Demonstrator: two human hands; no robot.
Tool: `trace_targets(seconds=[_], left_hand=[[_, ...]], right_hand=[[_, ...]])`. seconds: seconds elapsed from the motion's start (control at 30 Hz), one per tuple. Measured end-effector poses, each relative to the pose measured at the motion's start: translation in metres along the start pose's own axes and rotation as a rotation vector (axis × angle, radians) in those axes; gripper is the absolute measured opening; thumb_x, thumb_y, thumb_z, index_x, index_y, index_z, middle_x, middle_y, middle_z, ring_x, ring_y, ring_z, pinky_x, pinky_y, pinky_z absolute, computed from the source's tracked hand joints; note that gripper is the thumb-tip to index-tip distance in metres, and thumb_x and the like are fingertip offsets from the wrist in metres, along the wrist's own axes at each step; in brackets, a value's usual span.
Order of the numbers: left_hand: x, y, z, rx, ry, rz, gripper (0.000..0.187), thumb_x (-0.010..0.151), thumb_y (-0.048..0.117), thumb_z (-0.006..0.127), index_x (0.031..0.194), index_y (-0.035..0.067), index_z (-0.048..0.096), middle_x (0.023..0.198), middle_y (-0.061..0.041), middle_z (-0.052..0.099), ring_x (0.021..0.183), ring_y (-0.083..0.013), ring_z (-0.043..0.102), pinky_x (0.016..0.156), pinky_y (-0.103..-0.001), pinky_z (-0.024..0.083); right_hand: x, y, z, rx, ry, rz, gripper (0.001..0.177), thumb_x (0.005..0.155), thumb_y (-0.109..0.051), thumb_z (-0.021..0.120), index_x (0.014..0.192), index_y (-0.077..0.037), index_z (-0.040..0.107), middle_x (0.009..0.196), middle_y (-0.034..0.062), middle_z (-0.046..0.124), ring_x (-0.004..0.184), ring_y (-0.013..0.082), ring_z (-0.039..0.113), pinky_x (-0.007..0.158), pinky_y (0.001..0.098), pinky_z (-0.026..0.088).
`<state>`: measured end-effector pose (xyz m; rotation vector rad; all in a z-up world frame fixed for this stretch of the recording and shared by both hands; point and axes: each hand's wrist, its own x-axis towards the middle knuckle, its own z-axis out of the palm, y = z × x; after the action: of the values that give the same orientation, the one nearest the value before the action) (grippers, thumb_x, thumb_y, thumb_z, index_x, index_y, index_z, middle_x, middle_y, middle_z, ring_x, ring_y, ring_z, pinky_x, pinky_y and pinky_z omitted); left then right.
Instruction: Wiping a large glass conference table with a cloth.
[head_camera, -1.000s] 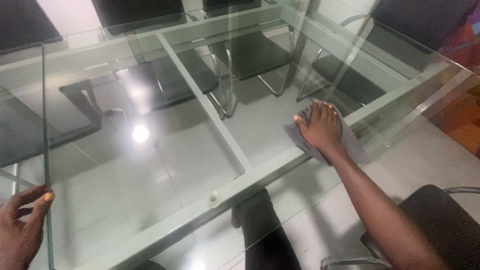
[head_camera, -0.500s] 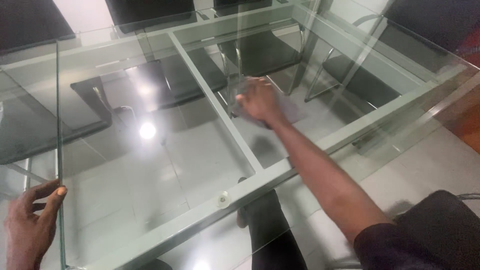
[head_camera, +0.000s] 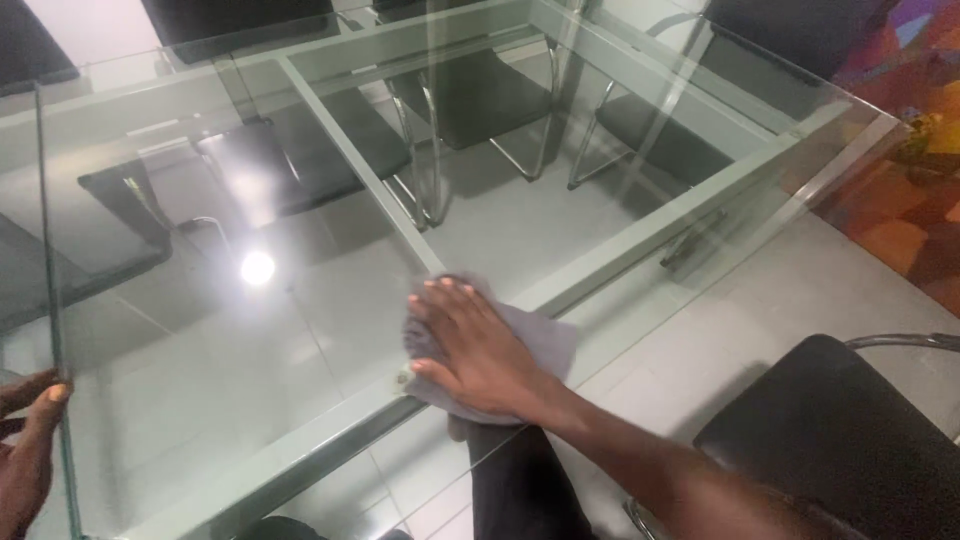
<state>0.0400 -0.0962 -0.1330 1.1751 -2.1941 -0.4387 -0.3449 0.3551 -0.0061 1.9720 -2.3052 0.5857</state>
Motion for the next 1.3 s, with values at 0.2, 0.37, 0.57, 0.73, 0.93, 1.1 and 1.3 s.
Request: trace_targets(seconds=[0.2, 0.37, 0.57, 0.73, 0.93, 1.1, 1.3], left_hand=[[0.003, -0.026, 0.009, 0.041, -0.036, 0.094, 0.049, 0.118, 0.044, 0.054, 0.128, -0.002, 0.066, 0.114, -0.024, 0.071, 0.110, -0.0351, 0.068, 0.101, -0.052, 0.053], [0.009, -0.069, 0.023, 0.035, -0.048, 0.167, 0.049, 0.120, 0.045, 0.056, 0.129, -0.003, 0.064, 0.114, -0.025, 0.070, 0.113, -0.0338, 0.066, 0.107, -0.050, 0.052], [0.003, -0.046, 0.018, 0.011, -0.029, 0.167, 0.053, 0.117, 0.045, 0.059, 0.132, -0.006, 0.061, 0.119, -0.027, 0.070, 0.119, -0.0370, 0.068, 0.110, -0.051, 0.051], [-0.007, 0.008, -0.001, 0.144, -0.010, 0.071, 0.052, 0.118, 0.044, 0.063, 0.131, -0.005, 0.066, 0.114, -0.029, 0.072, 0.114, -0.0404, 0.069, 0.098, -0.055, 0.055], [0.001, -0.028, 0.018, 0.083, 0.014, 0.142, 0.052, 0.115, 0.043, 0.059, 0.133, -0.006, 0.063, 0.114, -0.028, 0.071, 0.114, -0.0375, 0.070, 0.102, -0.054, 0.056], [-0.003, -0.028, 0.021, 0.086, 0.038, 0.183, 0.054, 0.113, 0.043, 0.061, 0.135, -0.005, 0.063, 0.113, -0.028, 0.071, 0.115, -0.0379, 0.070, 0.105, -0.054, 0.053], [0.008, -0.074, 0.047, 0.079, 0.001, 0.052, 0.057, 0.112, 0.050, 0.067, 0.135, -0.001, 0.064, 0.111, -0.027, 0.072, 0.103, -0.0360, 0.072, 0.100, -0.050, 0.055]], right_hand=[[-0.062, 0.026, -0.032, -0.187, 0.144, 0.283, 0.083, 0.102, -0.064, 0.041, 0.161, -0.007, 0.028, 0.164, 0.0220, 0.033, 0.155, 0.0393, 0.026, 0.126, 0.0539, 0.018], [-0.102, 0.133, -0.050, -0.309, 0.114, 0.612, 0.087, 0.098, -0.070, 0.039, 0.158, -0.006, 0.032, 0.161, 0.0222, 0.034, 0.153, 0.0398, 0.027, 0.125, 0.0572, 0.020], [-0.133, 0.259, -0.052, -0.346, 0.217, 0.864, 0.098, 0.096, -0.077, 0.040, 0.160, -0.004, 0.030, 0.163, 0.0292, 0.027, 0.152, 0.0481, 0.020, 0.121, 0.0635, 0.011], [-0.104, 0.292, -0.061, -0.344, 0.250, 1.020, 0.104, 0.094, -0.081, 0.039, 0.160, -0.001, 0.031, 0.160, 0.0371, 0.026, 0.151, 0.0553, 0.017, 0.122, 0.0648, 0.009], [-0.061, 0.332, -0.041, -0.448, 0.230, 0.799, 0.108, 0.098, -0.083, 0.037, 0.157, 0.007, 0.033, 0.157, 0.0422, 0.029, 0.147, 0.0575, 0.024, 0.117, 0.0668, 0.017], [-0.007, 0.282, -0.030, -0.474, 0.214, 0.543, 0.097, 0.100, -0.076, 0.033, 0.153, 0.004, 0.043, 0.156, 0.0271, 0.046, 0.146, 0.0436, 0.042, 0.122, 0.0574, 0.032], [0.036, 0.170, -0.006, -0.359, 0.116, 0.201, 0.099, 0.099, -0.078, 0.037, 0.155, 0.004, 0.037, 0.158, 0.0301, 0.037, 0.149, 0.0436, 0.032, 0.121, 0.0526, 0.023]])
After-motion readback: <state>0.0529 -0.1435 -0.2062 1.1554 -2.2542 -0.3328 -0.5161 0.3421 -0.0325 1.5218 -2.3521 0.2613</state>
